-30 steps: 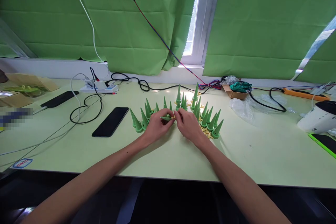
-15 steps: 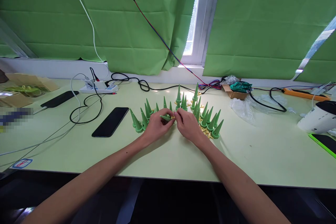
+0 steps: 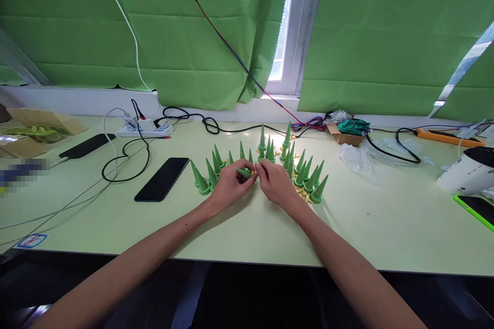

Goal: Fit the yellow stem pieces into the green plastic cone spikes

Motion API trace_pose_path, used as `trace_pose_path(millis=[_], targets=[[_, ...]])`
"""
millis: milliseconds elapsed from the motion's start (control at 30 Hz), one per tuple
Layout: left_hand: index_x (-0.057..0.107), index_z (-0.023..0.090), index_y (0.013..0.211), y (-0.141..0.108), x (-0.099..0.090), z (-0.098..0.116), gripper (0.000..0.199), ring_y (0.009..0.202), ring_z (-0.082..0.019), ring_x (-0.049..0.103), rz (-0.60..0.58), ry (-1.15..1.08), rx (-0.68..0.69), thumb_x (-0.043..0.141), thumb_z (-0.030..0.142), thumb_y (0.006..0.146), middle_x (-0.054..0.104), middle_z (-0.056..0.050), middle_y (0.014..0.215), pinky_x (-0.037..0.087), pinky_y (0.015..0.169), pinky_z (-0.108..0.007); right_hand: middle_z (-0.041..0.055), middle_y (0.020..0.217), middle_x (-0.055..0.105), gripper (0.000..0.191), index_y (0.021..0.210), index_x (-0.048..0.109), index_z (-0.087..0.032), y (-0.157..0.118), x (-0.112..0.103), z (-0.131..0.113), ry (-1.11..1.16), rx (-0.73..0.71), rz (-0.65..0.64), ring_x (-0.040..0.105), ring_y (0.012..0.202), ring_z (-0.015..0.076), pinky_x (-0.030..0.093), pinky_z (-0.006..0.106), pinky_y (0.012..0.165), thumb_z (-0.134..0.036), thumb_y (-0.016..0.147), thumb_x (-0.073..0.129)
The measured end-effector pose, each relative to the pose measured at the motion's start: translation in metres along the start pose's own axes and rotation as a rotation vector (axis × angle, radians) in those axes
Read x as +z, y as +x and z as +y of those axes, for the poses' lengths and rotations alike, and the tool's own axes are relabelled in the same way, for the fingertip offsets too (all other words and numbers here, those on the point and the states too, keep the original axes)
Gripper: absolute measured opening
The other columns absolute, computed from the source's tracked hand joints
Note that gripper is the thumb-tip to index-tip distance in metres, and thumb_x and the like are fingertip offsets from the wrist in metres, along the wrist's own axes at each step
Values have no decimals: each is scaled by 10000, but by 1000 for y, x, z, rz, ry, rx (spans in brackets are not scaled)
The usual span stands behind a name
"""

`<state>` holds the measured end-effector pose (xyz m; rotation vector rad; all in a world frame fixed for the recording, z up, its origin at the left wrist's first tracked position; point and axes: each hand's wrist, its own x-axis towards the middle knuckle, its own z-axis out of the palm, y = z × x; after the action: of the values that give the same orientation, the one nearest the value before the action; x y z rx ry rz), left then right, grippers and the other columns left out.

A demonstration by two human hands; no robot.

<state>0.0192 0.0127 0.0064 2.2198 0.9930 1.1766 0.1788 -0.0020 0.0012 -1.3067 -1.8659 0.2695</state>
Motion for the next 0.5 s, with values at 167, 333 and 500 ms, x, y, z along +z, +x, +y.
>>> trace_pose_path(millis=[167,333,500], targets=[[601,182,867,1,0,1,47,603,-94,544,2,7,-8,565,200,844,667,-4,845,440,571,-231,-41,572,380,341,674,326,-218,0,1,1,-3,-3,3,329,524,124,243,266,531,-347,984,383],[602,183,863,1,-1,1,49,614,-100,552,-9,5,-13,561,202,843,675,-10,864,442,570,-233,-39,568,390,341,671,328,-221,0,0,-1,-5,-6,1,333,520,126,249,266,529,-348,983,381],[607,184,871,0,-1,1,60,617,-104,557,-13,3,-16,559,207,845,677,-14,869,444,567,-239,-35,567,407,340,671,329,-224,0,-1,-1,-8,0,1,339,513,126,257,265,525,-353,982,378]])
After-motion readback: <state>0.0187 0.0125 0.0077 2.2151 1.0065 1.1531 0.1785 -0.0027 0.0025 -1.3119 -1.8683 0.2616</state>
